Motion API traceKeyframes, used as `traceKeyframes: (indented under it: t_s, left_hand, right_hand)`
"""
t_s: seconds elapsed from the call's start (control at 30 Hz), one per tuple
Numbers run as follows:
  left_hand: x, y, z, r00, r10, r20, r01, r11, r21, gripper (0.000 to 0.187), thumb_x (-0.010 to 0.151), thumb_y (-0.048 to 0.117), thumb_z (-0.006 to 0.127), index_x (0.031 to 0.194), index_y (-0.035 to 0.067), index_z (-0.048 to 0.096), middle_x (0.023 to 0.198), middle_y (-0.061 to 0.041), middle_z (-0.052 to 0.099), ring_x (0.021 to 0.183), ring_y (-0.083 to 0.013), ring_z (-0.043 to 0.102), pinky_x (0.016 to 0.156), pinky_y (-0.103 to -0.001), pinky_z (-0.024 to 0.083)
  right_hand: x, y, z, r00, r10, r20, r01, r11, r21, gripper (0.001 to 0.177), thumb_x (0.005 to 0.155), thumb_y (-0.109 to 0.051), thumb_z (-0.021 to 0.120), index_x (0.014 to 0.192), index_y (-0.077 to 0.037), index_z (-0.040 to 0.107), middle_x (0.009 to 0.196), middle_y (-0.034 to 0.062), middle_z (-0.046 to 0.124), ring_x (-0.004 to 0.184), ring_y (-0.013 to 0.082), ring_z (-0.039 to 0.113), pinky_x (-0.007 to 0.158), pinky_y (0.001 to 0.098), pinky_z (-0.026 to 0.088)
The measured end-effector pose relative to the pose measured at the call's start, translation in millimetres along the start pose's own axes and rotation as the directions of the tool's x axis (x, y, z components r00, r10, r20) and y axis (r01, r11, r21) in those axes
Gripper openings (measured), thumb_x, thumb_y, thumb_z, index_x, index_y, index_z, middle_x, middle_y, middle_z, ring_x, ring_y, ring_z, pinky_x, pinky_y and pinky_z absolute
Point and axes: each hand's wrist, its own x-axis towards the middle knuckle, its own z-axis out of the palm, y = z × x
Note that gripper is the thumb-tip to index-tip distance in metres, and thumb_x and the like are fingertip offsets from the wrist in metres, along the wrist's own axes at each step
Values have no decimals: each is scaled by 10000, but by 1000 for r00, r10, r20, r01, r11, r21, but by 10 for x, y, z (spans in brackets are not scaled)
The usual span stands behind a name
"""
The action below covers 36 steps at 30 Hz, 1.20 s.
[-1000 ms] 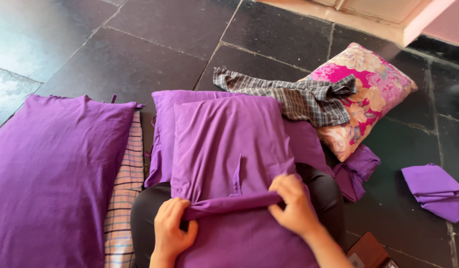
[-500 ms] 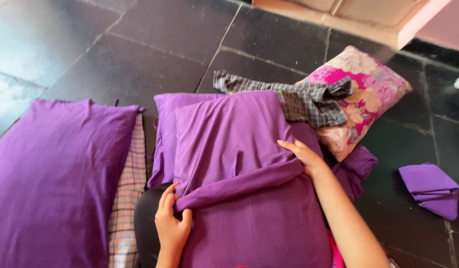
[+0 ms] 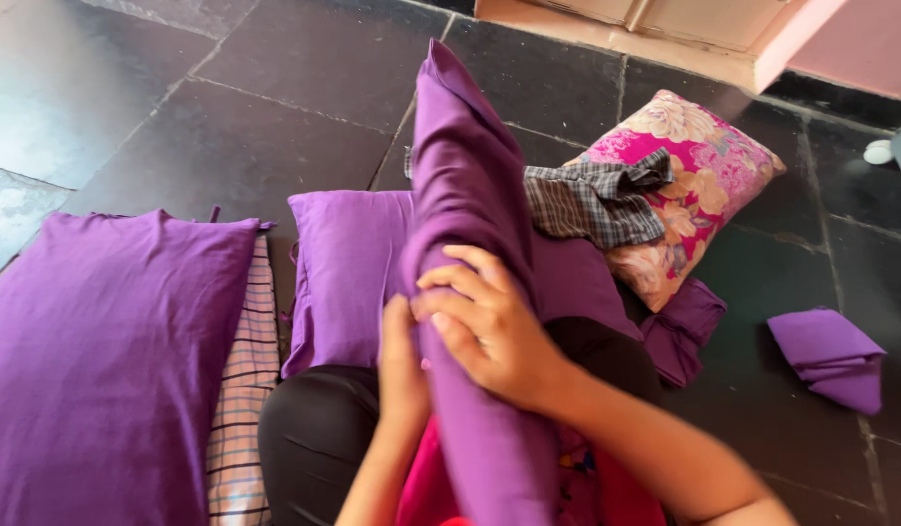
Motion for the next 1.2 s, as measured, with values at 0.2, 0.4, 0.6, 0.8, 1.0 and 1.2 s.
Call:
traceKeyframes:
  t_s: [0.2,0.4,0.6,0.8,1.0,1.2]
  left_hand:
    - [396,13,-728,996,54,-71,-74,944,-322,678,865,-87,588,1499,-11,362,1519,-187,477,1436,-305,467,1180,-400,389]
    - [601,140,-781,993,118,29,-121,972,202,671,726,-154,612,1370,20,540,1305,-209,665,1233,-328,639,1008,-382,500]
    - [779,7,-440,980,112,-163,-98,991,93,429,763,-130,552,1152,42,608,971,-173,735,899,-334,757,821,-381,570]
    - [167,-137,-32,966,50,-254,-29,996,87,407,805,-137,548,1166,41,606,862,-210,675,767,-382,695,688,-411,532]
    - [-606,-92,-83,949,115,-294,-44,971,236,474,725,-113,578,1176,29,597,868,-199,677,745,-381,689,665,-393,540]
    - [-770,455,-6,957,99,-272,-100,995,10,337,799,-71,642,1122,19,604,808,-137,689,655,-268,708,608,-338,550]
  right_hand:
    - [-58,-271,605,995,-94,27,93,995,21,240,931,-154,611,1086,25,647,1215,190,621,1343,421,485,1150,529,378]
    - [-105,-325,556,999,-50,11,49,997,52,116,913,-124,621,968,-23,634,1107,137,632,1316,397,520,1128,527,400]
    - [-188,-300,327,999,-33,-4,33,999,29,93,884,-104,611,936,-27,620,1061,123,631,1292,407,527,1089,511,399]
    - [-399,-313,205,993,80,-86,-76,996,40,91,863,-95,582,899,-20,620,951,130,635,1175,391,562,1051,474,421]
    - [-569,-270,164,986,132,-100,-110,975,195,67,884,-101,563,861,-54,605,890,84,650,1023,311,591,1095,449,474]
    - [-473,-177,-73,986,111,-128,-54,922,384,361,798,-214,628,1068,4,529,1250,210,455,1253,366,446,1136,426,304]
